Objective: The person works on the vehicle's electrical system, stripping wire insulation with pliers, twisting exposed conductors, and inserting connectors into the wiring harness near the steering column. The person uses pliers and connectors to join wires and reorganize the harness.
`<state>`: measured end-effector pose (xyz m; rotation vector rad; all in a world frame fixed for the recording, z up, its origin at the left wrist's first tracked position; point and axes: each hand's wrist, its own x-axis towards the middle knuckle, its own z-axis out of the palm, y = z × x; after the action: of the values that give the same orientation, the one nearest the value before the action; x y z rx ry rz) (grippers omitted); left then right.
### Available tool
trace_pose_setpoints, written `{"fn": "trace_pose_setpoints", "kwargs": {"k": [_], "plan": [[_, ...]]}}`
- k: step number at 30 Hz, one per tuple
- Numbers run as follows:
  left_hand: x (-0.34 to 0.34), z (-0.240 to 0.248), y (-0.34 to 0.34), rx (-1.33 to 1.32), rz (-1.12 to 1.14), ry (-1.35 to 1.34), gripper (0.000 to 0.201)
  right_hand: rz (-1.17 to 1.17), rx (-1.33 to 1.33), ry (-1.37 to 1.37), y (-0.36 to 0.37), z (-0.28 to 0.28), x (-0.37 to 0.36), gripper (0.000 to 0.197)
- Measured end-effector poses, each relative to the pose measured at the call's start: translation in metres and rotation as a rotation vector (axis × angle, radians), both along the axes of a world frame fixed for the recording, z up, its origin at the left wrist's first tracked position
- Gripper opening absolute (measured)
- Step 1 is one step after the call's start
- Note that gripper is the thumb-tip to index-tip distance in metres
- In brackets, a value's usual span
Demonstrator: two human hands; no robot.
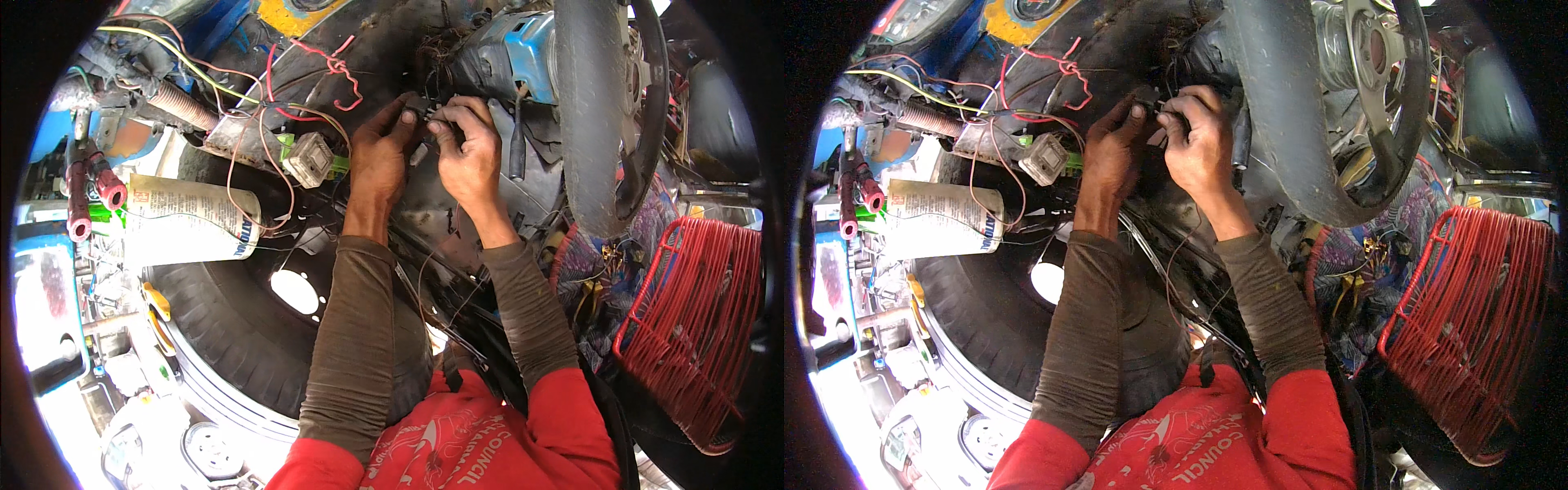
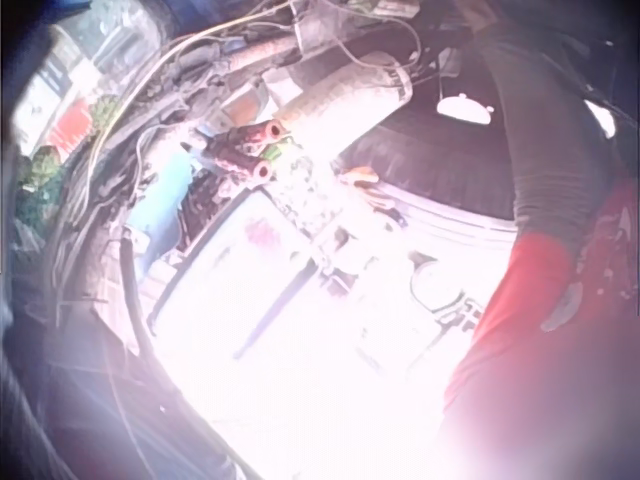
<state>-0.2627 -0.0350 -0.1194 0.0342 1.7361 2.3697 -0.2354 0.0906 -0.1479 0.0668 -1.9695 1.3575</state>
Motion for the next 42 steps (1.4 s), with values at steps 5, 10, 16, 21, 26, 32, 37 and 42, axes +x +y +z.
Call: {"fn": "trace_pose_setpoints", "kwargs": {"k": [5,10,16,21,26,32,37,42], "plan": [[0.000,-0.006,-0.004,0.103,-0.007,-0.025,0.043,0.057,-0.115,-0.106,0.003,-0.001,-0.002,0.011],[0.001,-0.008,-0.003,-0.111,-0.007,0.048,0.041,0.039,-0.013,-0.063,0.001,-0.002,-0.001,0.008],[-0.001,-0.008,-0.004,-0.027,-0.013,-0.042,0.037,0.003,-0.015,-0.023,0.000,-0.001,-0.002,0.010],[-0.004,-0.006,-0.008,0.169,-0.042,-0.054,0.036,0.057,-0.057,-0.010,0.002,0.000,0.000,0.012],[-0.001,-0.006,0.001,0.008,-0.009,-0.029,0.035,-0.010,0.014,0.036,0.003,0.004,-0.002,0.011],[0.014,0.005,0.018,-0.346,0.138,-0.035,0.036,-0.035,0.084,-0.033,0.008,-0.002,-0.002,0.014],[0.063,0.045,0.031,-0.683,0.229,-0.081,0.042,0.024,-0.153,-0.121,0.006,-0.031,0.031,0.035],[0.178,0.118,-0.011,-0.641,-0.131,0.501,0.017,-0.250,0.014,-0.110,-0.010,-0.045,0.107,0.033]]}}
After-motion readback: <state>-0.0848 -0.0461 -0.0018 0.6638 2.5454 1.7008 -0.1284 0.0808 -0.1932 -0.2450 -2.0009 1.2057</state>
